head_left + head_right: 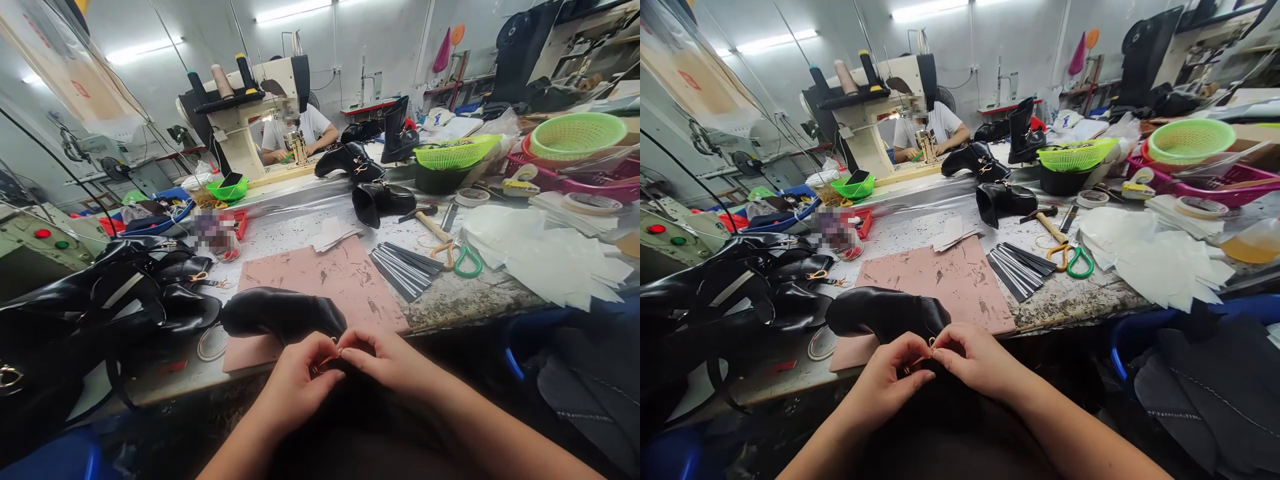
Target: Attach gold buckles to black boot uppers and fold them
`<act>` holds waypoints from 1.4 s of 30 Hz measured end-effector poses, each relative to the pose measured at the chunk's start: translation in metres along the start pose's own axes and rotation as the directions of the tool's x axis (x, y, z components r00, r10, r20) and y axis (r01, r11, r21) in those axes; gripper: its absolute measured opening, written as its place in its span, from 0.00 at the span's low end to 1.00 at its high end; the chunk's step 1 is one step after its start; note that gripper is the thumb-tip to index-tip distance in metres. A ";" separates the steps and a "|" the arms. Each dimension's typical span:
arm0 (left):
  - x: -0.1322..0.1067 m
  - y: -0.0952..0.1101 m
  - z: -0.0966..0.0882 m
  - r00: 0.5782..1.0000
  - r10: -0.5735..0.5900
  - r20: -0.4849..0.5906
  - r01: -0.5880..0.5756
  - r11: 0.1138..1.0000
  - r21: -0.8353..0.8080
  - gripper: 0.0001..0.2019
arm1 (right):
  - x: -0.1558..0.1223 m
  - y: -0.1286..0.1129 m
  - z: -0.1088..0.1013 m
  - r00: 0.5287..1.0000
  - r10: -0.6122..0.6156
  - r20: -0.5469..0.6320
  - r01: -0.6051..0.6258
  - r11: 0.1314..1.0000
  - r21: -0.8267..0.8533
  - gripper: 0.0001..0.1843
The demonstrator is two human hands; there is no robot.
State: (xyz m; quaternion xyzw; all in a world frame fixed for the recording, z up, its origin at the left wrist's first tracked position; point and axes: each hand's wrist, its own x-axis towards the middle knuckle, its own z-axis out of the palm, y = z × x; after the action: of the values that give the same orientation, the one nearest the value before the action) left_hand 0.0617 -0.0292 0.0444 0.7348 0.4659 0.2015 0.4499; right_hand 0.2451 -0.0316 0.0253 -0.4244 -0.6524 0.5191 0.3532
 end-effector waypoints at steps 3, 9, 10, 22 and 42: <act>0.000 -0.001 -0.003 1.000 0.010 0.011 -0.010 1.000 -0.020 0.05 | 0.003 -0.006 -0.008 0.997 0.012 0.076 -0.007 0.997 -0.075 0.04; 0.001 0.004 -0.006 1.000 0.012 0.020 -0.012 1.000 -0.011 0.05 | 0.009 0.001 -0.021 0.968 -0.060 0.245 0.047 0.997 0.056 0.06; 0.001 0.006 -0.005 1.000 0.012 0.018 -0.013 0.999 0.033 0.05 | 0.011 0.002 -0.022 0.960 -0.083 0.268 0.064 0.995 0.081 0.08; 0.004 0.004 -0.012 0.992 0.028 0.127 -0.010 0.991 -0.136 0.07 | 0.015 -0.011 -0.005 0.994 -0.030 0.109 0.021 0.997 0.078 0.06; 0.003 0.004 -0.009 0.996 -0.074 0.046 0.080 0.984 -0.157 0.05 | 0.015 -0.008 0.000 0.998 0.058 0.009 -0.059 0.994 0.097 0.07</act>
State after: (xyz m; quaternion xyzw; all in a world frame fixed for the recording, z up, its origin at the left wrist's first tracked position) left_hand 0.0589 -0.0230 0.0523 0.6820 0.4675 0.2058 0.5235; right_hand 0.2375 -0.0185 0.0336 -0.4240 -0.6147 0.5618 0.3561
